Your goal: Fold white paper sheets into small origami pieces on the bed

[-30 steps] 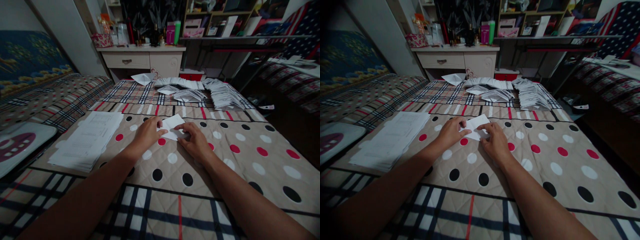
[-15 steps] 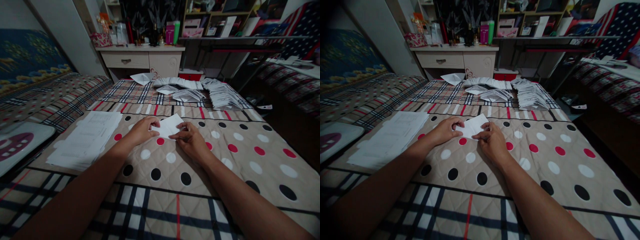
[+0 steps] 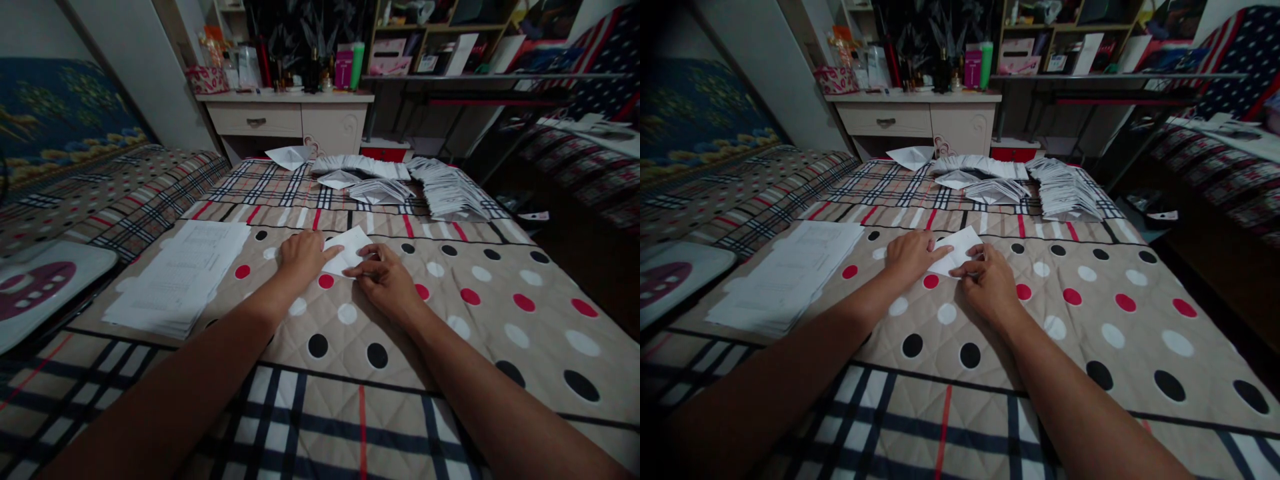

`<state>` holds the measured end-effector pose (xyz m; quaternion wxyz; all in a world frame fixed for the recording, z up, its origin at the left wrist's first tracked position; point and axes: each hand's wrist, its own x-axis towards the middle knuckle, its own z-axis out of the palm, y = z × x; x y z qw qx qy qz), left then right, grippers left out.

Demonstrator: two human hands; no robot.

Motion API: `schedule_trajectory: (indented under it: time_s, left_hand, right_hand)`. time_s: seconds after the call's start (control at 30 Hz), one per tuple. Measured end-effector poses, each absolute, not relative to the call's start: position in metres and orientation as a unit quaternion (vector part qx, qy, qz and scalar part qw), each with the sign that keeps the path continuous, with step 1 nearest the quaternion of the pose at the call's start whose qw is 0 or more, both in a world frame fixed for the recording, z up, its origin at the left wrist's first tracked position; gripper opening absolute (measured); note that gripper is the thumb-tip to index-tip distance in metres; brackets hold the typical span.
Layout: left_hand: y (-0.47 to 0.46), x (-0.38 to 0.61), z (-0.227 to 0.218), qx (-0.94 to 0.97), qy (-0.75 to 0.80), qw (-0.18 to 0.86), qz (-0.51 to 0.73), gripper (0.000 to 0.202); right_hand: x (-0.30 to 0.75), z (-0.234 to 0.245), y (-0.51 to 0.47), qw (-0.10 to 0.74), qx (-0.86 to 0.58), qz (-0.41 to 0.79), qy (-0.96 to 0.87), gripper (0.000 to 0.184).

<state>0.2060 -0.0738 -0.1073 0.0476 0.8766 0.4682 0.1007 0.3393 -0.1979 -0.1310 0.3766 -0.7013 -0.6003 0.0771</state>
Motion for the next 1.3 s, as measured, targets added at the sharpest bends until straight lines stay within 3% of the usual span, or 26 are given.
schedule_trajectory:
  time_s: [0.13, 0.4, 0.5, 0.73, 0.83, 0.97, 1.13, 1.3]
  left_hand:
    - [-0.079, 0.206, -0.107, 0.883, 0.461, 0.015, 0.088, 0.049]
    - [-0.080, 0.207, -0.110, 0.888, 0.451, -0.006, 0.086, 0.050]
    - [-0.079, 0.204, -0.109, 0.889, 0.450, 0.012, 0.084, 0.055]
    - [-0.080, 0.194, -0.108, 0.903, 0.419, 0.054, 0.073, 0.080]
    - [-0.082, 0.192, -0.108, 0.907, 0.408, 0.064, 0.079, 0.085]
    - [-0.080, 0.187, -0.112, 0.909, 0.394, 0.082, 0.110, 0.066]
    - [-0.074, 0.181, -0.118, 0.901, 0.375, 0.123, 0.180, 0.020]
    - [-0.077, 0.180, -0.117, 0.916, 0.301, 0.072, 0.256, 0.012]
  right_hand:
    - [0.332, -0.125, -0.196, 0.365, -0.728, 0.078, -0.575, 0.017]
    - [0.323, -0.123, -0.190, 0.315, -0.774, 0.031, -0.548, 0.013]
    - [0.329, -0.123, -0.190, 0.331, -0.768, 0.072, -0.544, 0.006]
    - [0.344, -0.121, -0.193, 0.365, -0.744, 0.147, -0.539, 0.019]
    - [0.348, -0.126, -0.193, 0.414, -0.736, 0.118, -0.523, 0.018]
    - [0.358, -0.133, -0.192, 0.460, -0.741, 0.013, -0.489, 0.029]
    - [0.362, -0.132, -0.191, 0.429, -0.766, 0.036, -0.477, 0.050]
    - [0.360, -0.128, -0.194, 0.451, -0.767, 0.074, -0.449, 0.047]
